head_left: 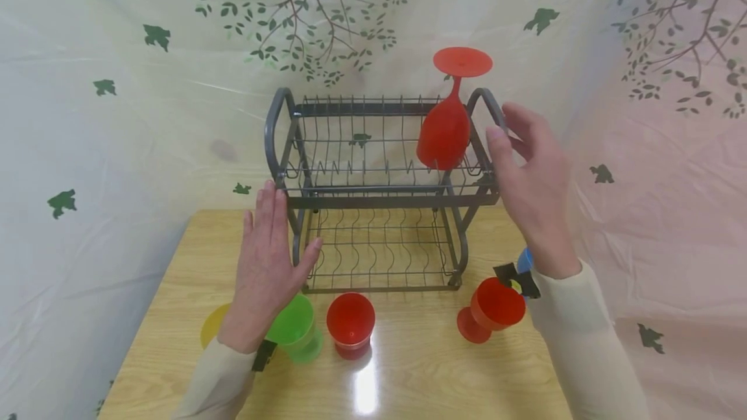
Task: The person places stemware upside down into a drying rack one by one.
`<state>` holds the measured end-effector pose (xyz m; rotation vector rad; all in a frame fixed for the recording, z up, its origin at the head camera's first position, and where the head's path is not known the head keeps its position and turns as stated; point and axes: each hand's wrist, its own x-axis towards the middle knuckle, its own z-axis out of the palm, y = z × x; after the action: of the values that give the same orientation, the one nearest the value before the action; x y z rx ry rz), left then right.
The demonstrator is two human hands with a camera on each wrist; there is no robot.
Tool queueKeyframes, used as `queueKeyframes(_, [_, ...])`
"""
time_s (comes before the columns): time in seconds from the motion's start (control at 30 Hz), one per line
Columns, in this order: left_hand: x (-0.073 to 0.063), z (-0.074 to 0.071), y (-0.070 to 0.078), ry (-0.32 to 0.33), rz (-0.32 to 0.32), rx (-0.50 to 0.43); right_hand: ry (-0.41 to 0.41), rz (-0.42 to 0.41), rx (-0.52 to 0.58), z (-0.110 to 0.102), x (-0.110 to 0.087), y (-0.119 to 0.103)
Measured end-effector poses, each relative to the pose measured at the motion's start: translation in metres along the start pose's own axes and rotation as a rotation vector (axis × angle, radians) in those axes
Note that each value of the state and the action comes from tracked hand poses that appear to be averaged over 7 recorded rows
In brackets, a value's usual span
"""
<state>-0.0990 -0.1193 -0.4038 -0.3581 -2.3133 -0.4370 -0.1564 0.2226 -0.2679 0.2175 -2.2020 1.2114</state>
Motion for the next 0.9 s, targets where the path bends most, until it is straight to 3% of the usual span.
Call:
queueKeyframes(0.23, [0.001,0.0,-0.001,0.017,0.01,-0.011,0.063,-0.016,0.127,-0.007,-0.015,-0.008])
queueKeyframes(0.67, [0.0,-0.001,-0.003,-0.014,-0.007,0.002,0.099,-0.168,0.225,-0.003,-0.047,-0.004])
queueKeyframes(0.9, [0.0,0.0,-0.003,0.0,0.011,-0.004,0.058,-0.129,0.292,-0.002,-0.071,0.003])
